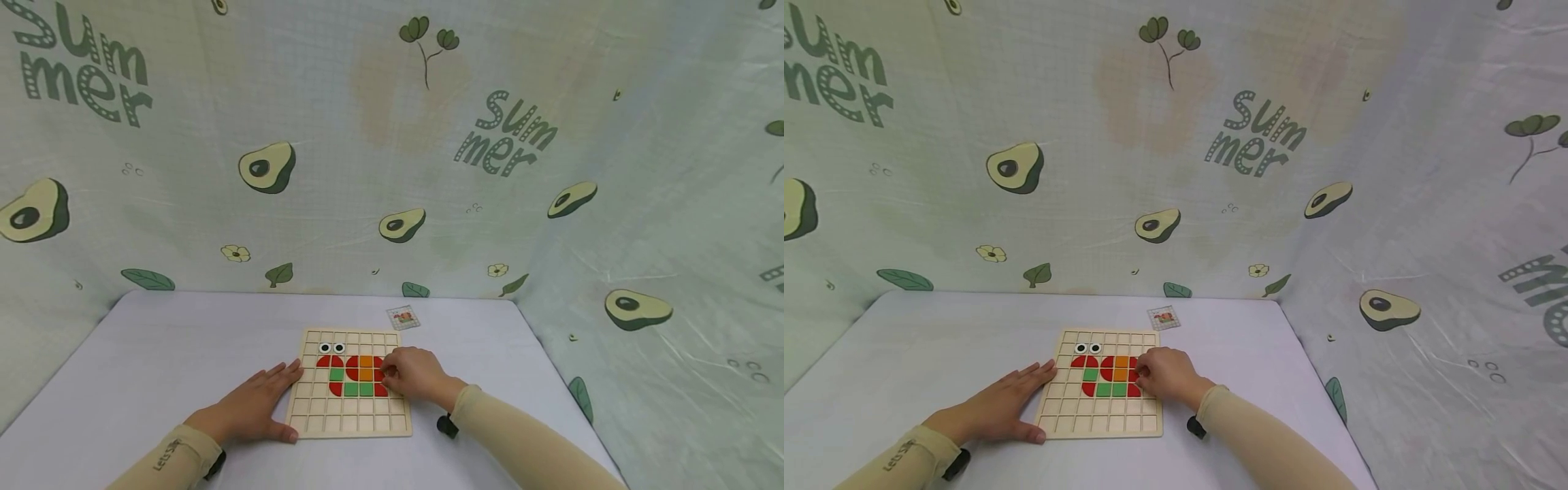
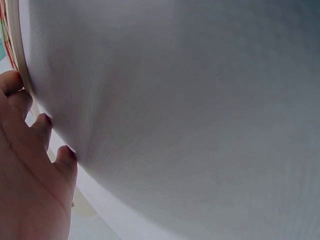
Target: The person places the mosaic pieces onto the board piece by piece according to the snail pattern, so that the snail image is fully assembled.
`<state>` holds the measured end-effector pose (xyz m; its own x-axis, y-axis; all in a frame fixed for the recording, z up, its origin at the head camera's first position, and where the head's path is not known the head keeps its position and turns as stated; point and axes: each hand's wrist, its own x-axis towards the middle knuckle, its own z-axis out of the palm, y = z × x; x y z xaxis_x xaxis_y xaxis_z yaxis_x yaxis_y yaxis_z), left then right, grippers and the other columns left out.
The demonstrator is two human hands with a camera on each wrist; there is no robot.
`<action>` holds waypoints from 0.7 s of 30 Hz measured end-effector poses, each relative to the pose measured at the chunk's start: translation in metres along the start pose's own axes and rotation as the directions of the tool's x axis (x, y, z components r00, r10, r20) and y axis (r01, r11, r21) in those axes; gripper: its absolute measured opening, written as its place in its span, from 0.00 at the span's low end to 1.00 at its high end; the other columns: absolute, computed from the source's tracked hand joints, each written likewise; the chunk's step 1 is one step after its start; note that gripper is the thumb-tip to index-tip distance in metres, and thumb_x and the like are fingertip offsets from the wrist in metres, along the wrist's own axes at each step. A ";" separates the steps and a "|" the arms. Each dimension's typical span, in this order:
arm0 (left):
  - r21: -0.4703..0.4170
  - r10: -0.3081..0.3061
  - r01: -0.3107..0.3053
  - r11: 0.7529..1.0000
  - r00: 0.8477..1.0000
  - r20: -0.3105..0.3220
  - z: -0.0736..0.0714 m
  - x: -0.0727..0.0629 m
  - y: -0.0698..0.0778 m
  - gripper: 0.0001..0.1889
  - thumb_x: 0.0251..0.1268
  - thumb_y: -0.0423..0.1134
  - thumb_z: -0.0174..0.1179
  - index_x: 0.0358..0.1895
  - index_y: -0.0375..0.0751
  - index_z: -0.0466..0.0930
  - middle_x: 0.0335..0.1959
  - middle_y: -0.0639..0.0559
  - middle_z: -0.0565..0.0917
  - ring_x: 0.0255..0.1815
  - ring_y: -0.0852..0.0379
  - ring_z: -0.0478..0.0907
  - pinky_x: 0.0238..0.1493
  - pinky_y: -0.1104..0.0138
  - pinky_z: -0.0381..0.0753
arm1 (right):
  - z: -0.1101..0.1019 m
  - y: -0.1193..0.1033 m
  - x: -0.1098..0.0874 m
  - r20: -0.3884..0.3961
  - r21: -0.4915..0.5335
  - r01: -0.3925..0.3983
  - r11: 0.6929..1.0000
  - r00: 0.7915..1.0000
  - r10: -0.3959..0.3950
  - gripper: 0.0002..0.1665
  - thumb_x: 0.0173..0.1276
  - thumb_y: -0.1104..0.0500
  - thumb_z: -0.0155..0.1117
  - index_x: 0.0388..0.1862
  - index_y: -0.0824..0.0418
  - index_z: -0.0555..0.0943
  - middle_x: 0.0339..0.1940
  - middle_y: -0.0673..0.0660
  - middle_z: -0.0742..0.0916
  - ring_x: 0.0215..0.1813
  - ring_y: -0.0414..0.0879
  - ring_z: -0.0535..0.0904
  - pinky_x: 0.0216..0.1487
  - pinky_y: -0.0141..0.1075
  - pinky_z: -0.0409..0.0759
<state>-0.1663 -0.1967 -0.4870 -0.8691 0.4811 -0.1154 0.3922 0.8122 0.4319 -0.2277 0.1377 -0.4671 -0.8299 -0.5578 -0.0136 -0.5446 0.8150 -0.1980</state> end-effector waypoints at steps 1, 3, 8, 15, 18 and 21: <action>0.003 0.000 0.000 1.000 1.000 -0.001 0.000 0.000 0.000 0.63 0.37 0.75 0.70 0.76 0.37 0.61 0.79 0.44 0.57 0.77 0.38 0.54 0.74 0.41 0.53 | 0.000 0.000 0.000 0.001 0.001 -0.005 1.000 1.000 0.005 0.09 0.64 0.51 0.72 0.42 0.51 0.89 0.29 0.38 0.81 0.31 0.34 0.73 0.31 0.28 0.75; 0.007 -0.001 0.001 1.000 1.000 -0.001 0.000 0.000 0.000 0.63 0.36 0.75 0.70 0.76 0.37 0.62 0.78 0.44 0.58 0.77 0.38 0.54 0.74 0.41 0.53 | 0.000 -0.001 0.000 0.003 0.014 -0.016 1.000 1.000 0.016 0.09 0.64 0.51 0.72 0.41 0.51 0.88 0.28 0.38 0.81 0.30 0.34 0.73 0.31 0.28 0.75; 0.012 -0.005 0.005 1.000 1.000 -0.001 0.001 0.001 -0.001 0.63 0.36 0.75 0.70 0.76 0.38 0.62 0.78 0.45 0.58 0.77 0.39 0.54 0.74 0.41 0.53 | -0.001 -0.003 -0.001 0.016 0.081 -0.052 0.995 0.999 0.051 0.08 0.64 0.52 0.72 0.39 0.53 0.87 0.26 0.38 0.79 0.29 0.35 0.73 0.31 0.28 0.75; -0.002 0.004 -0.004 1.000 1.000 -0.004 0.000 0.000 0.000 0.64 0.36 0.74 0.71 0.75 0.37 0.62 0.78 0.44 0.58 0.76 0.38 0.55 0.73 0.41 0.54 | 0.000 -0.005 0.000 0.044 0.211 -0.132 0.969 0.991 0.125 0.06 0.64 0.54 0.73 0.36 0.53 0.85 0.24 0.40 0.79 0.28 0.37 0.74 0.30 0.29 0.75; -0.007 0.012 -0.012 1.000 1.000 -0.006 -0.001 0.000 0.000 0.63 0.36 0.74 0.71 0.75 0.36 0.62 0.78 0.43 0.58 0.76 0.37 0.55 0.73 0.40 0.54 | 0.000 -0.007 0.001 0.056 0.246 -0.164 0.955 0.986 0.155 0.06 0.63 0.55 0.73 0.35 0.53 0.84 0.24 0.41 0.79 0.28 0.37 0.74 0.31 0.30 0.75; -0.006 0.007 -0.007 1.000 1.000 -0.002 -0.001 0.001 0.000 0.63 0.36 0.73 0.71 0.75 0.37 0.62 0.78 0.43 0.58 0.76 0.38 0.55 0.73 0.40 0.54 | 0.000 -0.008 0.001 0.064 0.263 -0.186 0.947 0.982 0.175 0.07 0.63 0.55 0.73 0.34 0.53 0.82 0.24 0.42 0.79 0.28 0.38 0.74 0.31 0.30 0.75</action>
<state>-0.1670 -0.1963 -0.4864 -0.8669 0.4860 -0.1108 0.3963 0.8067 0.4384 -0.2243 0.1310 -0.4658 -0.9028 -0.4154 -0.1113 -0.3291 0.8340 -0.4428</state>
